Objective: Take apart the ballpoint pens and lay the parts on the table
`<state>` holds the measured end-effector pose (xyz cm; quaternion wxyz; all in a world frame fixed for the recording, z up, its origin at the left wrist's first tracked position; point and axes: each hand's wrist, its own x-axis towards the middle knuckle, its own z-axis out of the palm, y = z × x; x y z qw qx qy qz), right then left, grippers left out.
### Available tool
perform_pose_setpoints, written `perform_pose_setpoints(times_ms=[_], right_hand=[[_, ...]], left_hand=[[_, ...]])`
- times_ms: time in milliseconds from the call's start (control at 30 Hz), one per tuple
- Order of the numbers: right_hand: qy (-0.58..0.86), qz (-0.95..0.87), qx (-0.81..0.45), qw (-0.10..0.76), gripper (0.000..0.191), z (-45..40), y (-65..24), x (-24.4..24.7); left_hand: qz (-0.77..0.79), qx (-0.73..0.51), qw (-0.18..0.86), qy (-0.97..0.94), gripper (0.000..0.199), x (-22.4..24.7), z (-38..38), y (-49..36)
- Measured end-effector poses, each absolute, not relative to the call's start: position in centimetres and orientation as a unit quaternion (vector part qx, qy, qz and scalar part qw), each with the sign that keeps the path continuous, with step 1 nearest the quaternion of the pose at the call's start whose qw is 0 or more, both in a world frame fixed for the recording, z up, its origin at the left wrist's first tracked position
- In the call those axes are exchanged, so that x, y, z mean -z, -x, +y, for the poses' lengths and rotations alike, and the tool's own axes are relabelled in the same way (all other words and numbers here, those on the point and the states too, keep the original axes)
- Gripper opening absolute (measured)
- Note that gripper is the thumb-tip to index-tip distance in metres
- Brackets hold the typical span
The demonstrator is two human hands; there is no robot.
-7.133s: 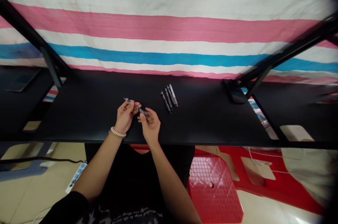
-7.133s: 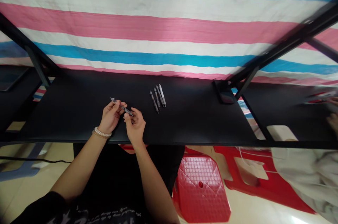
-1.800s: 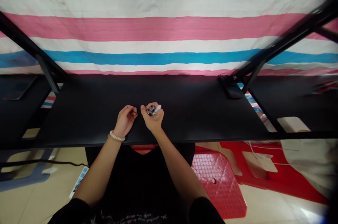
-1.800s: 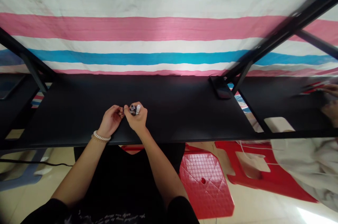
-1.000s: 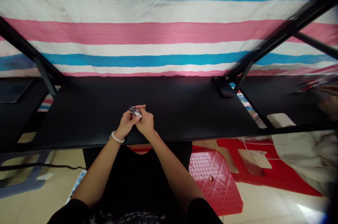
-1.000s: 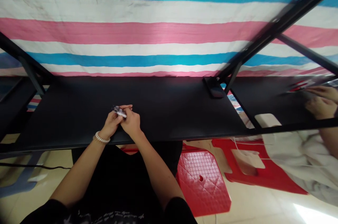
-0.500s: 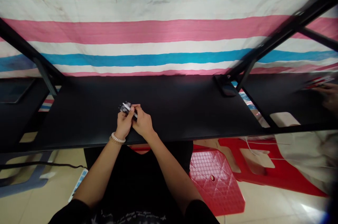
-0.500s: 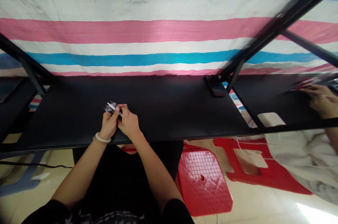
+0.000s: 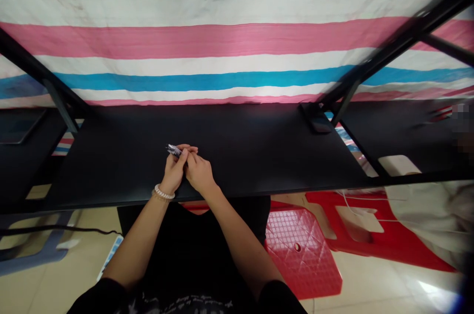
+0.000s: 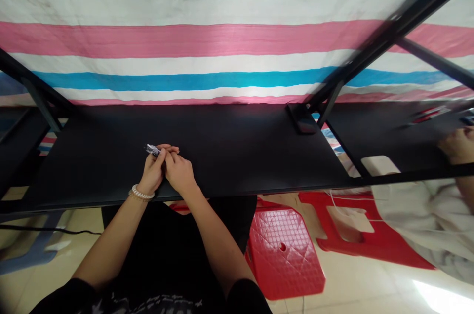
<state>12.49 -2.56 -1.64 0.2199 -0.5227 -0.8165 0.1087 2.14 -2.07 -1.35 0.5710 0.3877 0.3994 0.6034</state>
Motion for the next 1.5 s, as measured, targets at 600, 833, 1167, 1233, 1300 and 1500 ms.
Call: perform_pose_setpoints(times_ms=[600, 833, 1167, 1233, 1300, 1500], right_hand=[[0.533, -0.811, -0.090, 0.222, 0.041, -2.6, -12.5, 1.6], [0.479, -0.823, -0.115, 0.282, 0.052, -2.6, -12.7, 2.0], [0.507, -0.808, -0.115, 0.278, 0.044, -2.9, -12.8, 1.8], [0.518, -0.804, -0.111, 0.269, 0.043, -3.0, -12.9, 1.6], [0.528, -0.804, -0.105, 0.255, 0.042, -3.0, -12.8, 1.5], [0.537, -0.812, -0.083, 0.215, 0.043, -2.7, -12.5, 1.7]], left_hand=[[0.408, -0.596, 0.572, -0.388, 0.042, 2.1, -2.1, -2.2], [0.415, -0.612, 0.549, -0.389, 0.042, 1.3, -2.1, -2.0], [0.405, -0.632, 0.549, -0.368, 0.049, 2.3, -2.0, -1.6], [0.399, -0.624, 0.552, -0.383, 0.053, 2.1, -2.0, -1.6], [0.400, -0.614, 0.554, -0.397, 0.052, 1.9, -2.1, -1.7], [0.409, -0.589, 0.584, -0.381, 0.044, 1.6, -2.0, -1.9]])
